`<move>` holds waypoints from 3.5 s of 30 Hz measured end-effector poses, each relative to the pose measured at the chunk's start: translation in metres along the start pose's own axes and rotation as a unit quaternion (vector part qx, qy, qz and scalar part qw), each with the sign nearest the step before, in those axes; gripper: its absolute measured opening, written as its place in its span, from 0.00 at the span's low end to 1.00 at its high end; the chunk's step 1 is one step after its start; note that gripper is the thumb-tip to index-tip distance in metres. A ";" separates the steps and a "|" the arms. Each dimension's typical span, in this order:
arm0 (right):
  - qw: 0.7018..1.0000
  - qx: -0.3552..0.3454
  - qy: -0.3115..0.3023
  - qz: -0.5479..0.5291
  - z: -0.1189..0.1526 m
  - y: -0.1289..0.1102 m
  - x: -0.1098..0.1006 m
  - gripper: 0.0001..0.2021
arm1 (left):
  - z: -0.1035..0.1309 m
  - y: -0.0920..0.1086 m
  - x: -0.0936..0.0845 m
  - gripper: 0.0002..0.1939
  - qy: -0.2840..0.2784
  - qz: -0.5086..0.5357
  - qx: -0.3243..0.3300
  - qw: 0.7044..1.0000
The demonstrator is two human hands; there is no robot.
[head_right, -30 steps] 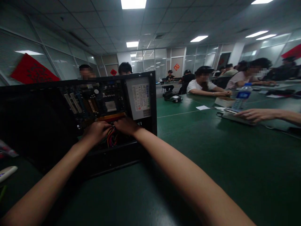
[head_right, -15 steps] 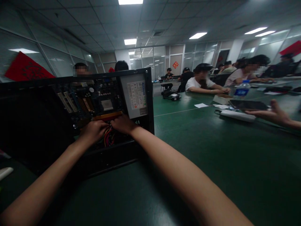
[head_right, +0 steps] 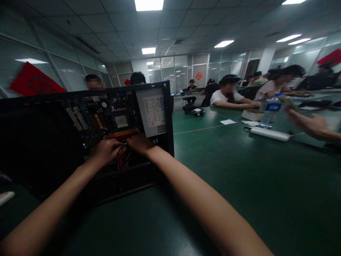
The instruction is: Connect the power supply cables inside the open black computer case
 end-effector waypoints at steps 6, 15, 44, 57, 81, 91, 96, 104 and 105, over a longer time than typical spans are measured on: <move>0.996 0.051 -0.040 -0.064 0.008 0.003 0.000 0.17 | 0.000 0.000 0.000 0.14 -0.004 0.016 -0.002 1.000; 0.991 0.093 -0.045 -0.090 0.007 0.002 -0.003 0.18 | 0.000 0.001 -0.001 0.14 -0.005 0.012 0.008 1.000; 0.992 0.103 -0.060 -0.041 0.007 -0.003 -0.009 0.17 | 0.000 0.013 -0.007 0.16 -0.038 -0.016 -0.049 0.998; 0.986 0.125 -0.089 -0.062 0.019 -0.009 -0.009 0.16 | 0.024 0.020 -0.004 0.16 -0.069 0.031 -0.074 0.994; 0.988 0.069 -0.071 -0.121 0.029 -0.008 -0.009 0.16 | 0.030 0.021 -0.018 0.11 -0.008 0.112 -0.041 0.993; 0.968 0.008 -0.171 -0.184 0.082 0.006 -0.028 0.29 | 0.104 -0.019 -0.032 0.22 -0.141 0.137 -0.045 0.979; 0.983 0.047 -0.172 -0.035 0.091 0.002 -0.019 0.18 | 0.133 -0.028 -0.031 0.19 -0.217 0.072 -0.096 0.969; 0.981 0.037 -0.185 -0.043 0.092 0.006 -0.023 0.14 | 0.130 -0.007 -0.043 0.16 -0.207 0.054 -0.114 0.970; 0.981 0.041 -0.188 -0.039 0.096 0.011 -0.025 0.14 | 0.128 -0.002 -0.044 0.15 -0.206 0.056 -0.105 0.971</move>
Point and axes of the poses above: each hand's wrist, its own z-axis away from the middle knuckle, its own x-axis out of the palm, y = z × x, the point moved 1 cm from there along -z, towards the middle knuckle, and after that the axes turned 7 degrees about x, right-handed, at the moved point
